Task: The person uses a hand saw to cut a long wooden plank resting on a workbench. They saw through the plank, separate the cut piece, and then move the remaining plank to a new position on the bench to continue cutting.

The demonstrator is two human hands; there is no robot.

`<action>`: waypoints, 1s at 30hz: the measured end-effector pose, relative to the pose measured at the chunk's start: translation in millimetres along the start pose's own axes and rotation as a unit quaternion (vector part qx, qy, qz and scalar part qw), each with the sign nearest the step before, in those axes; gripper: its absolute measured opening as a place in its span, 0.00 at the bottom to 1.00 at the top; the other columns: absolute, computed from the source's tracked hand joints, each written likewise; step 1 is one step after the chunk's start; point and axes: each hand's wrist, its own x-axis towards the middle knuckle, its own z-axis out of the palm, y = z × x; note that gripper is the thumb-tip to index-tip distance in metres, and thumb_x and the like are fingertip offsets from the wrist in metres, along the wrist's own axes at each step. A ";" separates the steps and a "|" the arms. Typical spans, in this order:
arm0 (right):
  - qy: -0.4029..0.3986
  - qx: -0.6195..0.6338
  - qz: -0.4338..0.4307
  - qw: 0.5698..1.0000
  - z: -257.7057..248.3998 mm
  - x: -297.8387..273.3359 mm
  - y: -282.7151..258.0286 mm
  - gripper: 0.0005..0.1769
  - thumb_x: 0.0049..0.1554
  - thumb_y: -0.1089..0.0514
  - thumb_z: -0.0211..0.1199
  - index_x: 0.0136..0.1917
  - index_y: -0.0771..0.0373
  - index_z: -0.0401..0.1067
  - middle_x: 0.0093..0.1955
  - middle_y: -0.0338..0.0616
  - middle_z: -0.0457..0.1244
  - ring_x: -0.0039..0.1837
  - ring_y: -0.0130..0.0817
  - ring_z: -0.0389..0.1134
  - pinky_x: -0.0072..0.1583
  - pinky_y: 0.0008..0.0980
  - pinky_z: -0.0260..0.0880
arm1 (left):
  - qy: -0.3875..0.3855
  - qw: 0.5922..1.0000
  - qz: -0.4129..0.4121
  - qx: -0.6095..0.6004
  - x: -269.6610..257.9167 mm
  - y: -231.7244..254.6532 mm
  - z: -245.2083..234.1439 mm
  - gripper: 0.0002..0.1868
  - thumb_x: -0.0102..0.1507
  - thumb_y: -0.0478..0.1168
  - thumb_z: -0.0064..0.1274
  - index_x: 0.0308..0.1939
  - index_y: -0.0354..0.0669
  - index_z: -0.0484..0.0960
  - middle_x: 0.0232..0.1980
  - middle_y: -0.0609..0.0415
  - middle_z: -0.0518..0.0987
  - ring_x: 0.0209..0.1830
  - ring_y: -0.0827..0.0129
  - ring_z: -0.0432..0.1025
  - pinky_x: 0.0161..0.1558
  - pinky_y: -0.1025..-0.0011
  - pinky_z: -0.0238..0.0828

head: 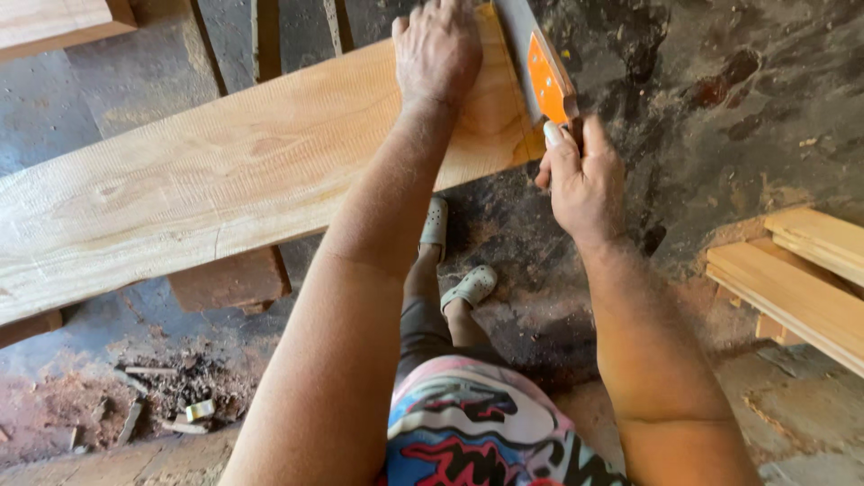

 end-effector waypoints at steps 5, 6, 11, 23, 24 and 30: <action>-0.004 0.024 0.038 0.999 -2.9 1.9 -9.6 0.11 0.72 0.52 0.50 0.55 0.62 0.65 0.32 0.36 0.65 0.33 0.26 0.69 0.36 0.30 0.69 | -0.125 0.971 0.169 0.117 -86.9 -6.6 -55.0 0.47 0.61 0.60 0.53 0.75 0.35 0.56 0.81 0.36 0.50 0.82 0.44 0.41 0.78 0.44 0.34; -0.011 0.018 0.050 0.999 -4.3 3.6 -6.3 0.12 0.72 0.51 0.50 0.52 0.62 0.65 0.32 0.36 0.65 0.33 0.25 0.69 0.36 0.29 0.70 | -0.291 0.933 0.150 0.151 -109.6 -5.8 -66.0 0.60 0.59 0.71 0.56 0.79 0.35 0.46 0.82 0.39 0.39 0.83 0.47 0.31 0.79 0.43 0.23; -0.032 -0.008 0.007 0.999 -13.2 -50.5 22.4 0.13 0.72 0.52 0.48 0.53 0.65 0.64 0.33 0.40 0.65 0.33 0.29 0.68 0.34 0.30 0.69 | -0.216 0.954 0.166 0.124 -134.3 -9.9 -67.0 0.56 0.57 0.54 0.59 0.81 0.42 0.45 0.84 0.42 0.40 0.84 0.46 0.32 0.79 0.41 0.22; 0.003 -0.034 0.062 0.998 -30.4 -132.9 21.7 0.13 0.68 0.57 0.51 0.60 0.68 0.66 0.35 0.42 0.64 0.33 0.29 0.65 0.32 0.31 0.67 | -0.147 0.961 0.176 0.155 -134.1 -11.9 -36.7 0.46 0.60 0.33 0.43 0.82 0.39 0.44 0.84 0.37 0.38 0.84 0.40 0.30 0.74 0.28 0.18; -0.011 -0.024 0.082 0.996 -12.9 -82.8 28.0 0.14 0.70 0.55 0.48 0.62 0.67 0.65 0.36 0.42 0.63 0.32 0.28 0.63 0.29 0.30 0.66 | -0.130 0.963 0.181 0.151 -136.8 -11.2 -38.3 0.45 0.61 0.33 0.43 0.82 0.39 0.45 0.84 0.36 0.39 0.84 0.39 0.31 0.75 0.28 0.18; 0.006 -0.043 0.022 0.999 16.0 -9.8 16.5 0.15 0.71 0.49 0.50 0.57 0.65 0.65 0.36 0.41 0.64 0.33 0.27 0.68 0.32 0.29 0.72 | -0.198 0.963 0.161 0.086 -141.9 -6.0 -57.5 0.46 0.59 0.41 0.48 0.80 0.39 0.45 0.82 0.35 0.39 0.83 0.38 0.31 0.74 0.26 0.19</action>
